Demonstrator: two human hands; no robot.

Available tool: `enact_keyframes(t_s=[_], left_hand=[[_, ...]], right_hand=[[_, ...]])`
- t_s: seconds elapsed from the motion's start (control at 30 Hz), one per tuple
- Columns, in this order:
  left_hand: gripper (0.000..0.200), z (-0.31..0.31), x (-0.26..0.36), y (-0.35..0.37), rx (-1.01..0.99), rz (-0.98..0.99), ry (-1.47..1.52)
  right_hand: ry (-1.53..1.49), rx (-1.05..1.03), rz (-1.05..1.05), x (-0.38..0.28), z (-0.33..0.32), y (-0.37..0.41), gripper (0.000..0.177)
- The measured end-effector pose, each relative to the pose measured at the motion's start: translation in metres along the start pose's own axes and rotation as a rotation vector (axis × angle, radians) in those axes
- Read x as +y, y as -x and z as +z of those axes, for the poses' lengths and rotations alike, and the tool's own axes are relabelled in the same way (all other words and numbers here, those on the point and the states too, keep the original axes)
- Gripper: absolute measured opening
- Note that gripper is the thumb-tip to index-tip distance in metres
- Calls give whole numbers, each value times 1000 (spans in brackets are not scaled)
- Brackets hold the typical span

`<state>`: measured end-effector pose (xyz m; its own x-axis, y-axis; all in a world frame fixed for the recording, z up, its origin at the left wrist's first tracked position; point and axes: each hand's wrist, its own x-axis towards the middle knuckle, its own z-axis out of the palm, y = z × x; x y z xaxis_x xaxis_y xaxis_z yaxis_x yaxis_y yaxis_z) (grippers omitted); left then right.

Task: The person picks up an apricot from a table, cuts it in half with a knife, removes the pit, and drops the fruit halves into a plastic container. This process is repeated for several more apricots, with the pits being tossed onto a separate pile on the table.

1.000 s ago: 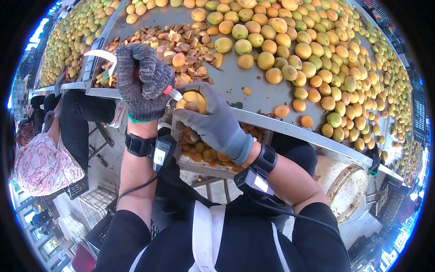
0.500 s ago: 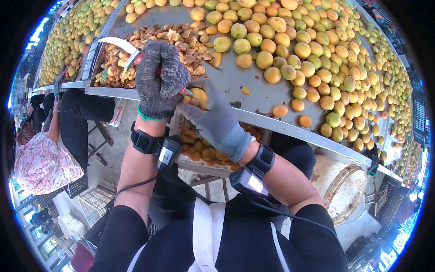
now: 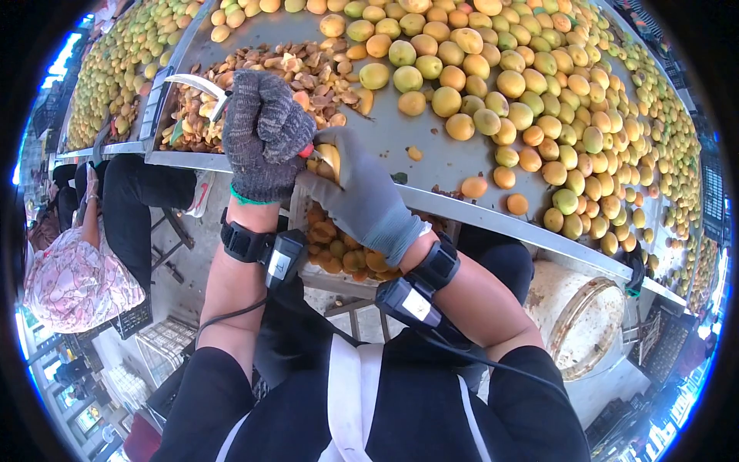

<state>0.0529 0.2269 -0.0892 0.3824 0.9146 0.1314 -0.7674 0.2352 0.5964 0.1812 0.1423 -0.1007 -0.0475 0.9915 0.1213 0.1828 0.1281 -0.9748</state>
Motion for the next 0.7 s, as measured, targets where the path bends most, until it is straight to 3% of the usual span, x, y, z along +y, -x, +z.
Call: enact_keyframes(t_s=[0.13, 0.2, 0.23, 0.33, 0.4, 0.43, 0.53, 0.6, 0.7], left_hand=[[32, -7, -1, -5, -69, -94, 195], [33, -12, -5, -9, -14, -119, 202], [33, -14, -6, -10, 37, -151, 207], [33, -16, -5, -13, 15, -173, 207], [34, -16, -4, -14, 5, -183, 223], [33, -16, -4, -14, 9, -202, 264], [32, -19, -9, -17, 86, -201, 273], [32, -17, -14, -18, 230, -153, 174], [32, -19, -5, -23, 176, -122, 243]], right_hand=[[-92, -39, 62, 2, -1, -1, 45], [-294, -82, 367, 1, -5, -4, 48], [-295, -83, 367, 2, -4, -4, 48], [-245, -53, 186, 10, -4, -6, 49], [-106, -74, -69, 13, -5, -8, 49], [-106, -74, -69, 12, -6, -7, 49], [-211, -82, 45, 3, -7, -9, 49], [-457, -77, 648, -19, -13, -16, 47], [-654, -225, 524, -6, -19, -19, 42]])
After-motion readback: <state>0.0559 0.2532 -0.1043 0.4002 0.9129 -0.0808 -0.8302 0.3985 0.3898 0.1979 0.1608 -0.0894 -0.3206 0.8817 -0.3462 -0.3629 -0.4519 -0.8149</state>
